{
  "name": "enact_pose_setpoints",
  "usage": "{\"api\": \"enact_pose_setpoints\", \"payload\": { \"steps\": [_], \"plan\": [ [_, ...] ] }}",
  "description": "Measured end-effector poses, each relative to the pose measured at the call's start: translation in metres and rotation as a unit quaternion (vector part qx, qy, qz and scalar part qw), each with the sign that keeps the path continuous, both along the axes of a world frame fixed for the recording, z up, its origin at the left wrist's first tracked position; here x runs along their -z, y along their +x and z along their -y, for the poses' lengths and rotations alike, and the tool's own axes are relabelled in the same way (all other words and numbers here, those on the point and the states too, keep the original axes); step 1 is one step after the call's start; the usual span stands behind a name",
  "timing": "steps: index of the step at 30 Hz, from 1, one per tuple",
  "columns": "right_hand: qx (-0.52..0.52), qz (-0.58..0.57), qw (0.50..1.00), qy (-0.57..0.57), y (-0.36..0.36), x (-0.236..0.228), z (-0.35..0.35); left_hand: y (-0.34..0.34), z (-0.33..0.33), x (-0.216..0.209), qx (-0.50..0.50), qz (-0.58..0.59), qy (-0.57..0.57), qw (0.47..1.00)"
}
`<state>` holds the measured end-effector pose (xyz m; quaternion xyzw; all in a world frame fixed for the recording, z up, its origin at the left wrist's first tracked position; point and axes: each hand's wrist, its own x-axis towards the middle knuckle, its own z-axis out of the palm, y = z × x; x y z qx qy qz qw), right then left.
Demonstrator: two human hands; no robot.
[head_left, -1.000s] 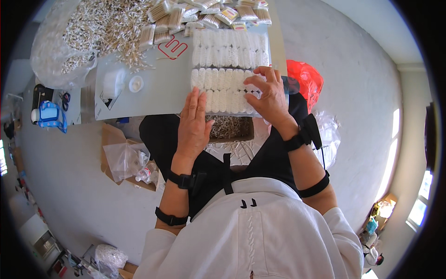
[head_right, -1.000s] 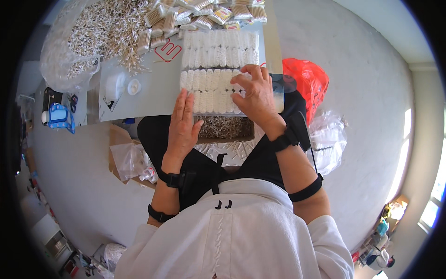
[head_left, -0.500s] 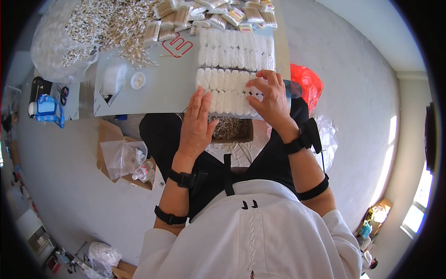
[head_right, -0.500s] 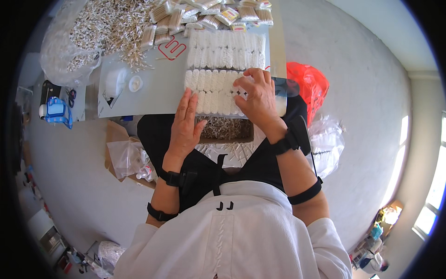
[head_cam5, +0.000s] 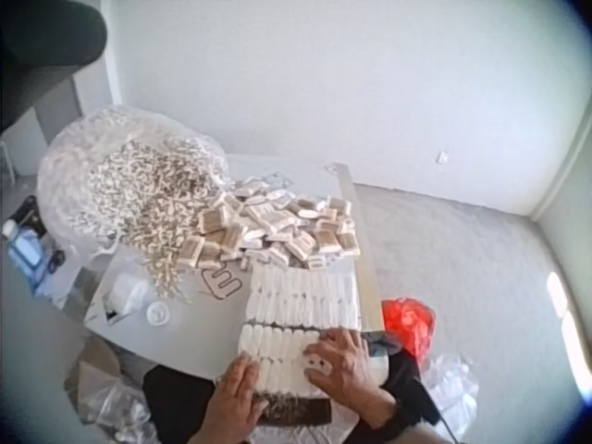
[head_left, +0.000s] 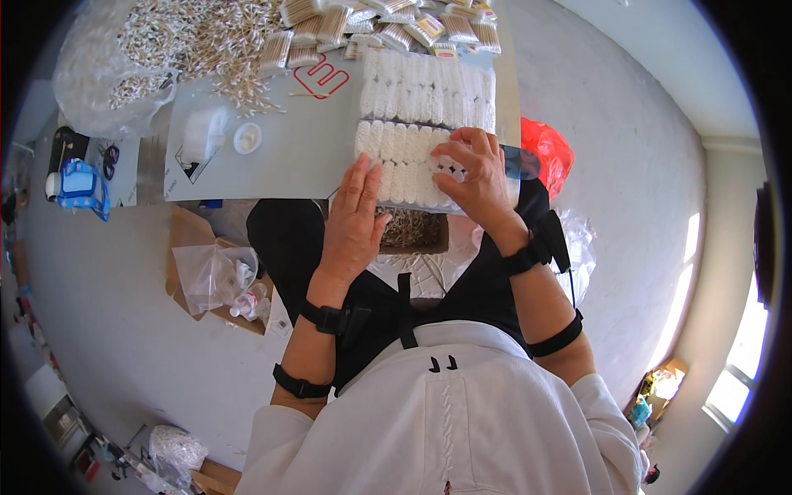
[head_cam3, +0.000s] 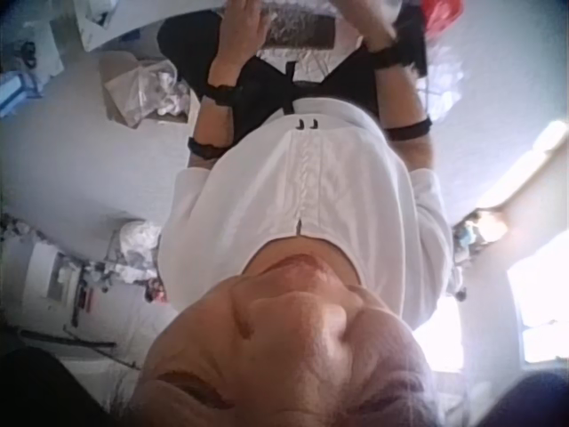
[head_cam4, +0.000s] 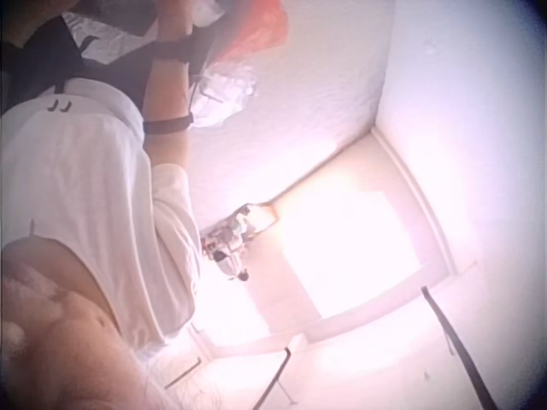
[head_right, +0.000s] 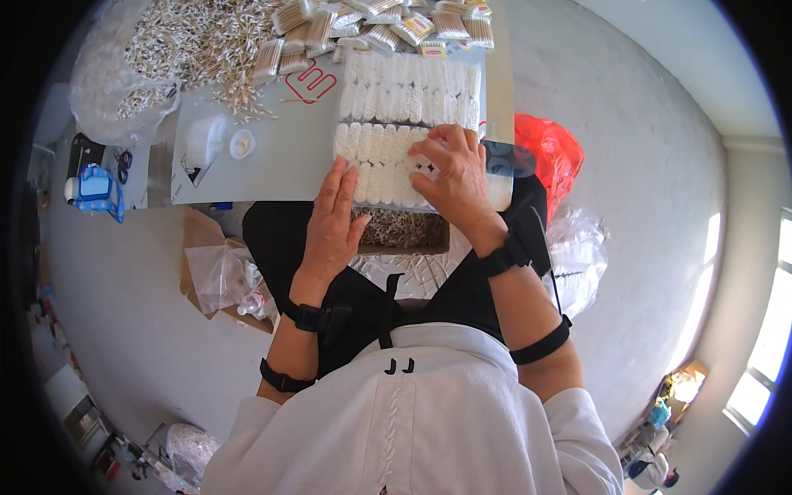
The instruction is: Packaging small boxes of cotton swabs into a clear plastic bag.
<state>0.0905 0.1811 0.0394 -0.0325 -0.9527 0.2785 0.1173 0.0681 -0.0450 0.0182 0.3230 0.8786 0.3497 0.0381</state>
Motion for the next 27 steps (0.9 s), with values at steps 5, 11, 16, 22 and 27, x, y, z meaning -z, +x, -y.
{"api": "enact_pose_setpoints", "payload": {
  "steps": [5,11,16,22,27],
  "plan": [
    [-0.009,-0.033,0.999,-0.038,-0.007,0.0,0.01,-0.001,0.0,0.0,0.002,-0.003,0.009,1.0],
    [0.006,-0.013,1.0,-0.011,-0.008,0.0,0.013,-0.002,0.001,0.0,0.012,0.016,0.029,0.999],
    [0.009,-0.004,0.999,-0.032,-0.009,0.002,0.015,-0.003,0.003,0.001,0.011,0.015,0.028,0.999],
    [0.019,-0.005,0.999,-0.032,-0.014,-0.001,0.027,-0.003,0.004,0.004,0.009,0.025,0.051,0.998],
    [0.024,0.01,0.999,-0.029,-0.016,-0.002,0.028,-0.005,0.006,0.007,-0.014,0.056,0.09,0.994]
  ]
}}
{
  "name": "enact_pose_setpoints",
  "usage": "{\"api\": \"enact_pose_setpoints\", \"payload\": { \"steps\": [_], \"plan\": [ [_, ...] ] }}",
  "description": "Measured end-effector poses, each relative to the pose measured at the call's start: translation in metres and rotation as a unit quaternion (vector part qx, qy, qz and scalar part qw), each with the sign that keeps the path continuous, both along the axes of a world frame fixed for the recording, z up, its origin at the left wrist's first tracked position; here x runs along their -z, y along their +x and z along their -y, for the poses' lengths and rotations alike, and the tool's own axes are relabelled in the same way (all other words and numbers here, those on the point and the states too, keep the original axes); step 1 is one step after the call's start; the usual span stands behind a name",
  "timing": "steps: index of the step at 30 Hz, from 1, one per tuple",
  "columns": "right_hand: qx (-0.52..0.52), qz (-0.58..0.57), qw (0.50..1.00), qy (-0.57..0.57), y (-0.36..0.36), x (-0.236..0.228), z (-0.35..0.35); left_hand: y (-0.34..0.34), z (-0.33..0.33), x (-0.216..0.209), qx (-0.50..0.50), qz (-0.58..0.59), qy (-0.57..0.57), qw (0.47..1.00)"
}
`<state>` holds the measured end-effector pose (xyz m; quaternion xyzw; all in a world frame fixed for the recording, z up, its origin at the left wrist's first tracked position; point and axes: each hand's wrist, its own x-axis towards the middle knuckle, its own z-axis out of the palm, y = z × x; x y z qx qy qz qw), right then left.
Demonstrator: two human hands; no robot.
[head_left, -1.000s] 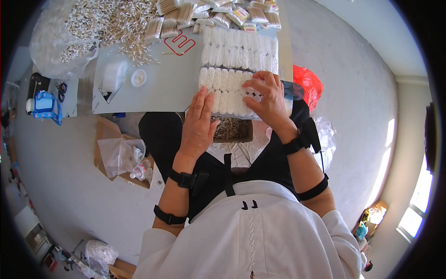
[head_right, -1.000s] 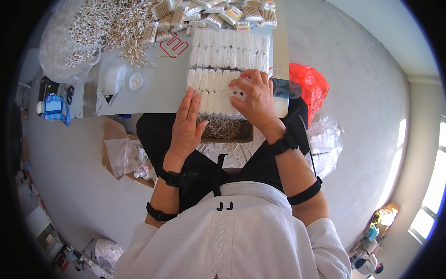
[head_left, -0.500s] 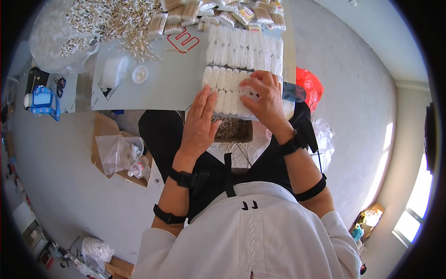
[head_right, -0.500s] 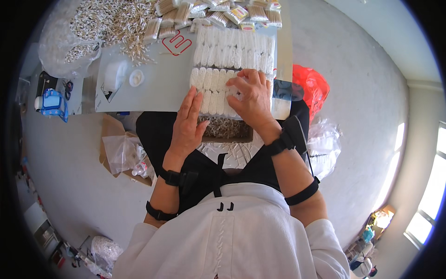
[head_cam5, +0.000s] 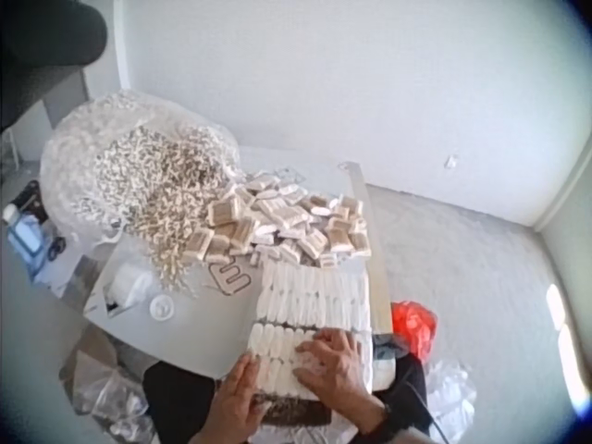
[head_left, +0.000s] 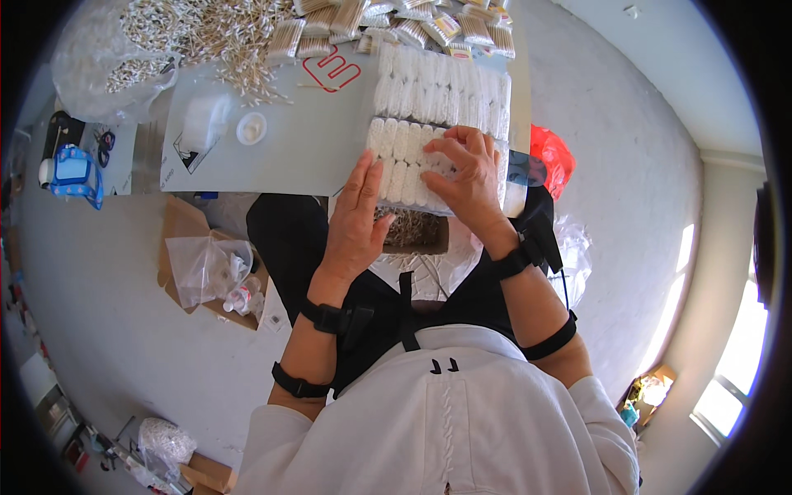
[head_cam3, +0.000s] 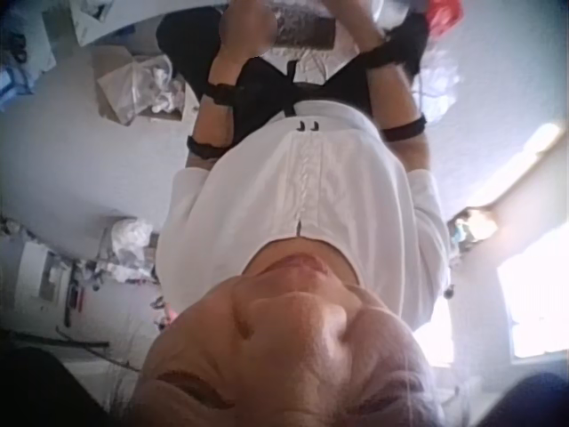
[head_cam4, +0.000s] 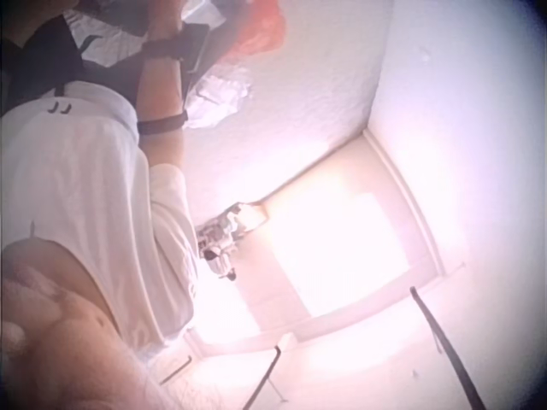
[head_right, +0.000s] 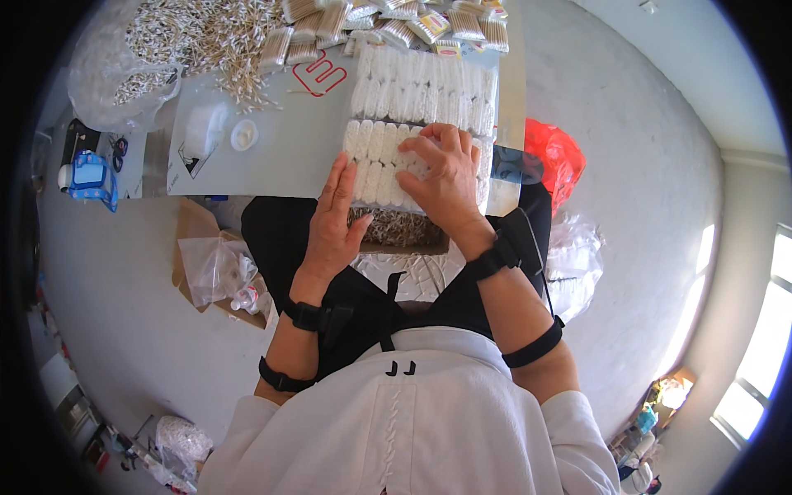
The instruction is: Packaging small boxes of cotton swabs into a clear plastic bag.
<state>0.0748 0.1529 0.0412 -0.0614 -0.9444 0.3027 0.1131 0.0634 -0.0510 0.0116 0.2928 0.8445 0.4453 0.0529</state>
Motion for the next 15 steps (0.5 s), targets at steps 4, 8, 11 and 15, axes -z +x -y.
{"api": "enact_pose_setpoints", "payload": {
  "steps": [4,8,11,15],
  "plan": [
    [0.0,0.012,1.0,0.008,-0.001,-0.001,0.0,0.0,0.002,-0.001,-0.005,0.016,0.003,1.0],
    [-0.004,0.008,1.0,0.0,-0.004,-0.002,0.004,0.0,0.005,0.006,-0.013,0.029,0.022,0.999],
    [-0.025,-0.006,1.0,-0.008,-0.007,-0.002,0.008,-0.002,0.006,0.009,-0.011,0.037,0.042,0.998],
    [-0.021,0.019,1.0,-0.003,-0.007,-0.004,0.01,-0.003,0.007,0.009,-0.01,0.029,0.053,0.998]
  ]
}}
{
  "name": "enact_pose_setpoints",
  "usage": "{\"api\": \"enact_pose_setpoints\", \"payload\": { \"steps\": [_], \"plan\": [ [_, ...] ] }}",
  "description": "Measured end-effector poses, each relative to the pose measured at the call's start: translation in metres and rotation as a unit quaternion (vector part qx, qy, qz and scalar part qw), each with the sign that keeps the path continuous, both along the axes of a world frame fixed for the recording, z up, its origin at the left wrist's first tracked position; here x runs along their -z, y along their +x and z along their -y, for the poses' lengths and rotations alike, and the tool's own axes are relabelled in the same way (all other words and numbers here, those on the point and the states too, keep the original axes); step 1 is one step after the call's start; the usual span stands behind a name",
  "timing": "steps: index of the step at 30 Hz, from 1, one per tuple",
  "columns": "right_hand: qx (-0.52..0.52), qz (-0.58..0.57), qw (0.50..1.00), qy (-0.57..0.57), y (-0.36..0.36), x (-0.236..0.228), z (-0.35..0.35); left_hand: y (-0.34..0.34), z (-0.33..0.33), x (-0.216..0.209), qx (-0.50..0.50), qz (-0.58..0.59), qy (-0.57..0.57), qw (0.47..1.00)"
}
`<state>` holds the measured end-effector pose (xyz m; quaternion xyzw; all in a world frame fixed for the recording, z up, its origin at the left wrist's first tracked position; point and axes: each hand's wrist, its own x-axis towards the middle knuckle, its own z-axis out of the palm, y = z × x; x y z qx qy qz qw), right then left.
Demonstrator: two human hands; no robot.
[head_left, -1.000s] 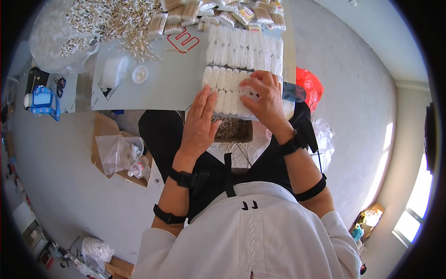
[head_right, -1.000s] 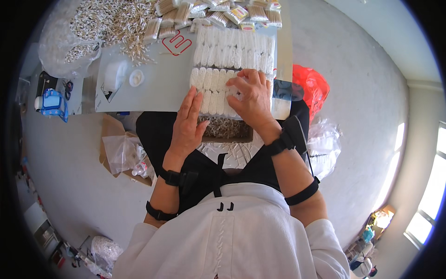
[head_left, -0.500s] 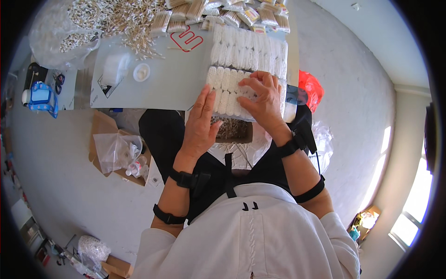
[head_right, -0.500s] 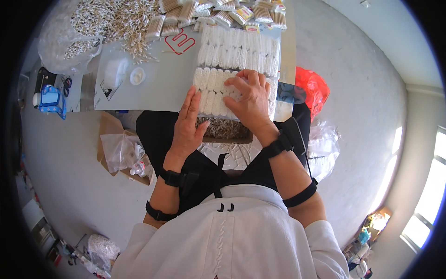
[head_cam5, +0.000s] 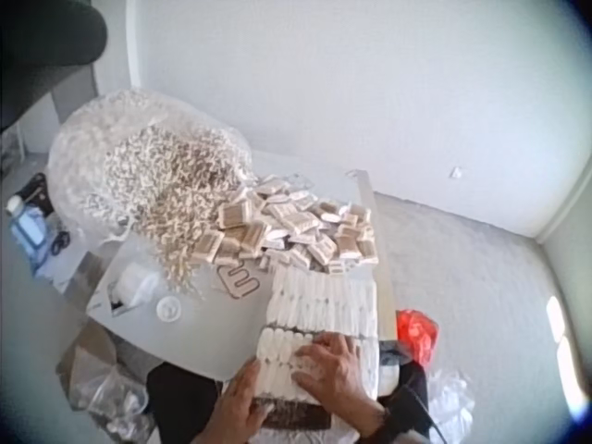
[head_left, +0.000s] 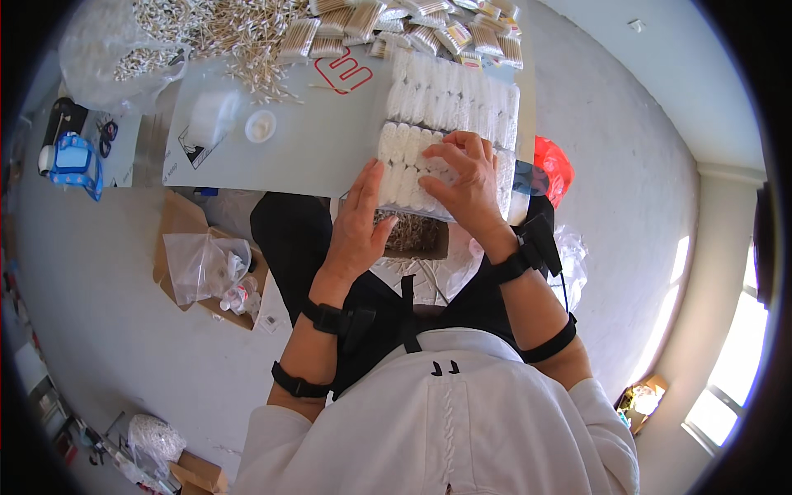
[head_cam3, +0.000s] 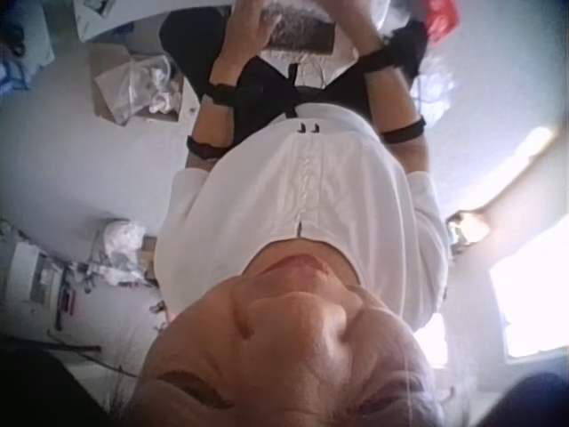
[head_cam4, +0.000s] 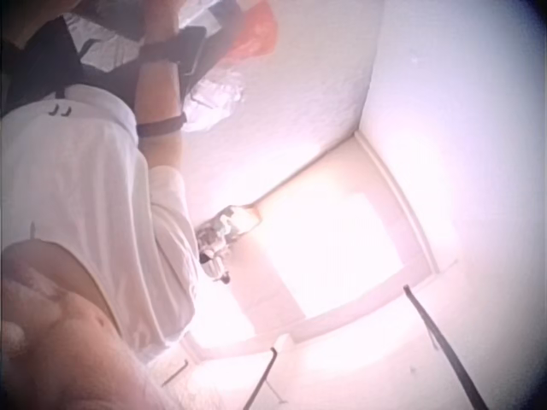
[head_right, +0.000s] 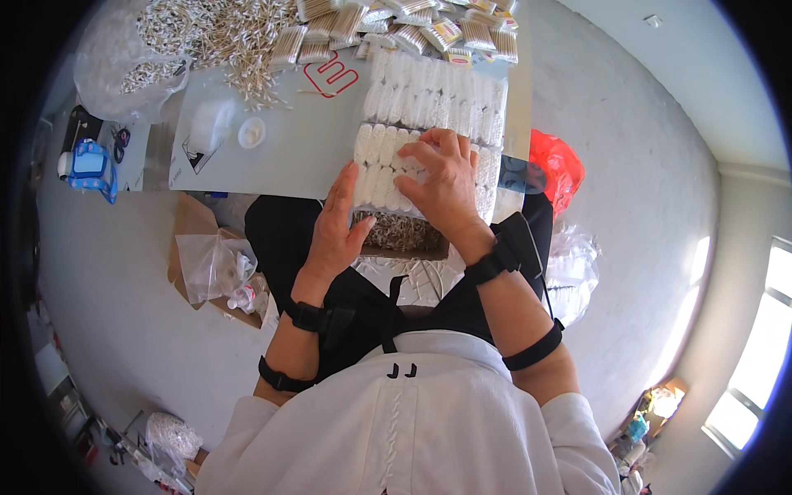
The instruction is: Packaging small boxes of cotton swabs into a clear plastic bag.
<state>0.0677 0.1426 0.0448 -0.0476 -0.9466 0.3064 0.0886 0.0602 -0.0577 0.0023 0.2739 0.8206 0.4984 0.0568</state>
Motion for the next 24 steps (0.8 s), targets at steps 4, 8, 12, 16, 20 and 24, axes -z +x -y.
{"api": "enact_pose_setpoints", "payload": {
  "steps": [4,8,12,16,20,24],
  "plan": [
    [-0.003,0.0,1.0,0.006,-0.001,0.001,0.0,-0.001,0.0,0.0,-0.004,0.012,0.005,1.0],
    [-0.004,-0.022,1.0,-0.003,-0.002,0.003,0.004,-0.001,0.002,0.001,-0.004,0.025,0.007,1.0],
    [-0.015,-0.027,0.999,-0.016,-0.004,0.005,0.012,-0.001,0.004,0.009,-0.01,0.023,-0.013,1.0],
    [-0.009,-0.012,1.0,-0.018,-0.004,0.006,0.013,0.0,0.003,0.011,-0.015,0.039,0.03,0.999],
    [-0.01,-0.015,1.0,-0.015,-0.004,0.007,0.014,-0.002,0.002,0.012,-0.016,0.044,0.041,0.998],
    [-0.011,-0.032,0.999,-0.016,-0.005,0.007,0.014,-0.003,0.002,0.014,-0.017,0.063,0.068,0.996]
  ]
}}
